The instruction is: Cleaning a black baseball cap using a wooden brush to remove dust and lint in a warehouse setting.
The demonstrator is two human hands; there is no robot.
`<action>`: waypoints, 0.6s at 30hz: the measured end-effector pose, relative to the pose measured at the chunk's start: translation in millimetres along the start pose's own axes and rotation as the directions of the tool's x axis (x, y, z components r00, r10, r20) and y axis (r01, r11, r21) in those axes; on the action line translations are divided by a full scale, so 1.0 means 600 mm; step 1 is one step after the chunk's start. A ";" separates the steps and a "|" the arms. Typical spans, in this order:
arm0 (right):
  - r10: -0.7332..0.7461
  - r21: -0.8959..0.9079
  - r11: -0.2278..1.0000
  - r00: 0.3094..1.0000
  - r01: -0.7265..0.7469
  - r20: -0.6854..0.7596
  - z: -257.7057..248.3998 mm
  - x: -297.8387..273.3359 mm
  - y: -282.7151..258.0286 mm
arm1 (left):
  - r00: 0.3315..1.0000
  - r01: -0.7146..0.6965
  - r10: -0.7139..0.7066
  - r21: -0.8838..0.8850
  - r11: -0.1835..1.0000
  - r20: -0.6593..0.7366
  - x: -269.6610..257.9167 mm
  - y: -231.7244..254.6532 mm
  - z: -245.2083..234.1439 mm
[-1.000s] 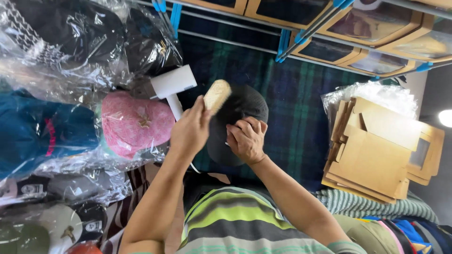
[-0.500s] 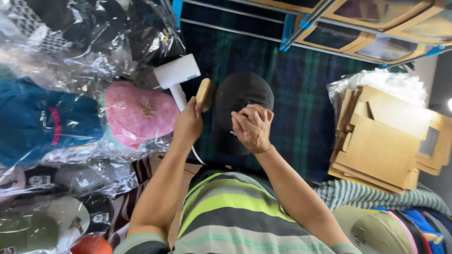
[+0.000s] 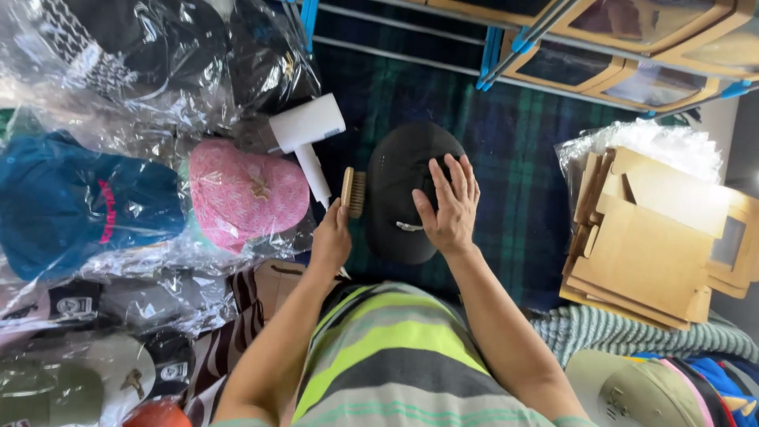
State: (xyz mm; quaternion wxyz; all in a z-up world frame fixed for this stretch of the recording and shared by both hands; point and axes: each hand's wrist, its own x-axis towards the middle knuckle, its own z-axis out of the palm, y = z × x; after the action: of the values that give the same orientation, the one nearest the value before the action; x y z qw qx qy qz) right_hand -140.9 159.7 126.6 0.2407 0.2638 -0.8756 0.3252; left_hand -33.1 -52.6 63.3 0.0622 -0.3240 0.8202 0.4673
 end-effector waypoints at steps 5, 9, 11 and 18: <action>0.062 0.008 0.998 0.997 -0.062 -0.035 0.009 -0.015 0.013 | 0.991 -0.133 0.122 -0.220 0.966 -0.062 -0.059 0.163 -0.047; 0.098 0.047 0.994 0.994 -0.096 -0.043 0.015 -0.025 0.029 | 1.000 0.020 -0.020 -0.012 1.000 -0.022 0.038 -0.002 0.048; 0.097 0.059 0.994 0.994 -0.095 -0.040 0.016 -0.029 0.032 | 1.000 0.003 -0.003 0.028 1.000 0.000 0.001 0.031 -0.006; 0.085 0.052 0.995 0.996 -0.084 -0.020 0.020 -0.033 0.046 | 0.630 -0.721 0.774 0.326 0.612 -0.060 -0.040 0.253 -0.073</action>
State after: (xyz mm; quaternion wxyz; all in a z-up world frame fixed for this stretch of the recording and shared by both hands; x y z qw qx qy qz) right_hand -146.5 175.2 94.5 0.2294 0.2289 -0.8747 0.3605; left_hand -95.0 -23.0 207.6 -0.1760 0.0175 0.9376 0.2993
